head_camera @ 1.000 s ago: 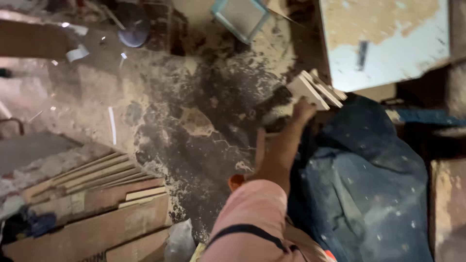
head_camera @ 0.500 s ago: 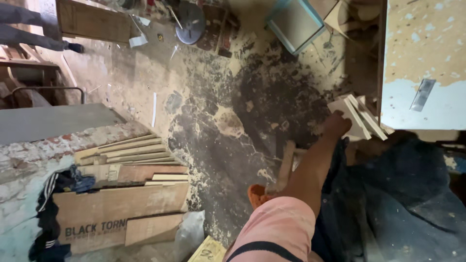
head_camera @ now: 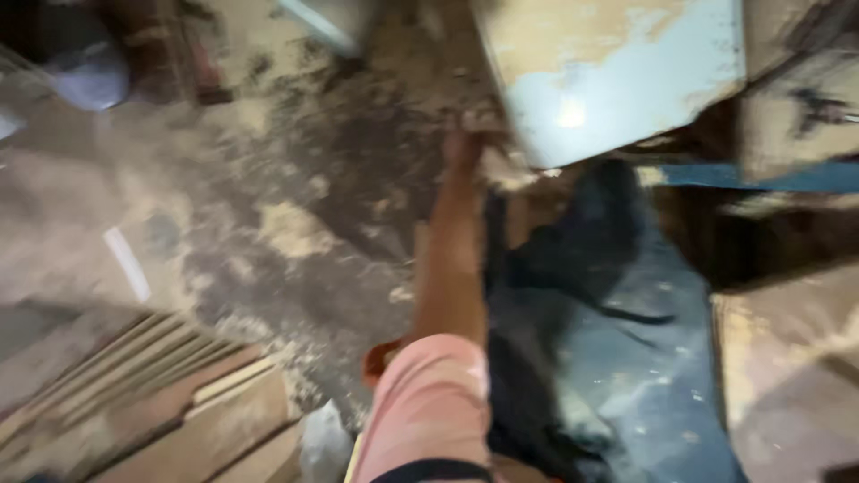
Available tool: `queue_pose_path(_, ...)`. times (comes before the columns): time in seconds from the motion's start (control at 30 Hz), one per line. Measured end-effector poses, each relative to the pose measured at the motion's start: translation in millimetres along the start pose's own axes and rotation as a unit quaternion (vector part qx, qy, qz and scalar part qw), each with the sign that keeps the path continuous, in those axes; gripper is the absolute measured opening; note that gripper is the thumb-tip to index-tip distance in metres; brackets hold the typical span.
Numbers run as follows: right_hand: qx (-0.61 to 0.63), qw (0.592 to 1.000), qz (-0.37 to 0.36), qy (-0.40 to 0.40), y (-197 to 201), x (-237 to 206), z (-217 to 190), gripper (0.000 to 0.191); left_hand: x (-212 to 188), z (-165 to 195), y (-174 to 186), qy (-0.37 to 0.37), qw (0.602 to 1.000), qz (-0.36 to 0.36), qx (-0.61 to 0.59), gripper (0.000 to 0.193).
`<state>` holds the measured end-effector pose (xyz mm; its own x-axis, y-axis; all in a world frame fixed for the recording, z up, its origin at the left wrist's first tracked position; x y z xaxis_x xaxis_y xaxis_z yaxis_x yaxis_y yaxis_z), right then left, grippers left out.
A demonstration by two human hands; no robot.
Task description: The person sits on the floor and uses a band saw to cut a rectangular wooden board along pre-drawn lines. They adjust the board's position multiple times to follow the pattern and remove cut pieces as they progress.
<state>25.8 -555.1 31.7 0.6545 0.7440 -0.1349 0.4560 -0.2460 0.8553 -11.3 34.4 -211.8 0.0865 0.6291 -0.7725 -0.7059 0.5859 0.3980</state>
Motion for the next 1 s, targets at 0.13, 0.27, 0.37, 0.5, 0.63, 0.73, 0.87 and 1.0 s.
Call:
queue_pose_path(0.13, 0.001, 1.0, -0.004, -0.031, 12, -13, -2, 0.047, 39, -39, -49, 0.034, 0.997, -0.021, -0.071, 0.059)
queue_pose_path(0.27, 0.009, 0.998, 0.006, -0.056, 26, -23, -7, 0.047, 59, -74, -82, 0.052, 0.992, -0.01, -0.111, 0.057)
queue_pose_path(0.37, 0.015, 0.998, 0.009, -0.068, 37, -39, -6, 0.048, 54, -97, -95, 0.063, 0.989, 0.012, -0.13, 0.055)
queue_pose_path(0.5, 0.017, 0.997, 0.014, -0.077, 40, -55, -2, 0.048, 32, -123, -121, 0.082, 0.985, 0.027, -0.152, 0.054)
queue_pose_path(0.63, 0.019, 0.996, 0.018, -0.087, 42, -62, -6, 0.048, -4, -138, -146, 0.106, 0.979, 0.028, -0.169, 0.052)
queue_pose_path(0.73, 0.021, 0.995, 0.023, -0.09, 45, -66, -8, 0.048, -25, -140, -160, 0.123, 0.977, 0.028, -0.175, 0.051)
queue_pose_path(0.87, 0.022, 0.996, 0.031, -0.086, 49, -78, -4, 0.048, -43, -128, -167, 0.125, 0.975, 0.051, -0.178, 0.049)
queue_pose_path(1.0, 0.022, 0.995, 0.046, -0.086, 54, -93, 1, 0.049, -57, -113, -163, 0.135, 0.969, 0.047, -0.2, 0.048)
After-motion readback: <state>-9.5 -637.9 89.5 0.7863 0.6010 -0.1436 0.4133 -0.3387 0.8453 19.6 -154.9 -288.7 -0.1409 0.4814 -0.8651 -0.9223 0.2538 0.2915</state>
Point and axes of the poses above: each hand's wrist, its own x-axis towards the middle knuckle, its own y-axis out of the back of the hand, z = x × y, the point moved 5 cm from there along x, towards the middle knuckle, and after that the axes turned 7 degrees about y, right-handed, at the moved point
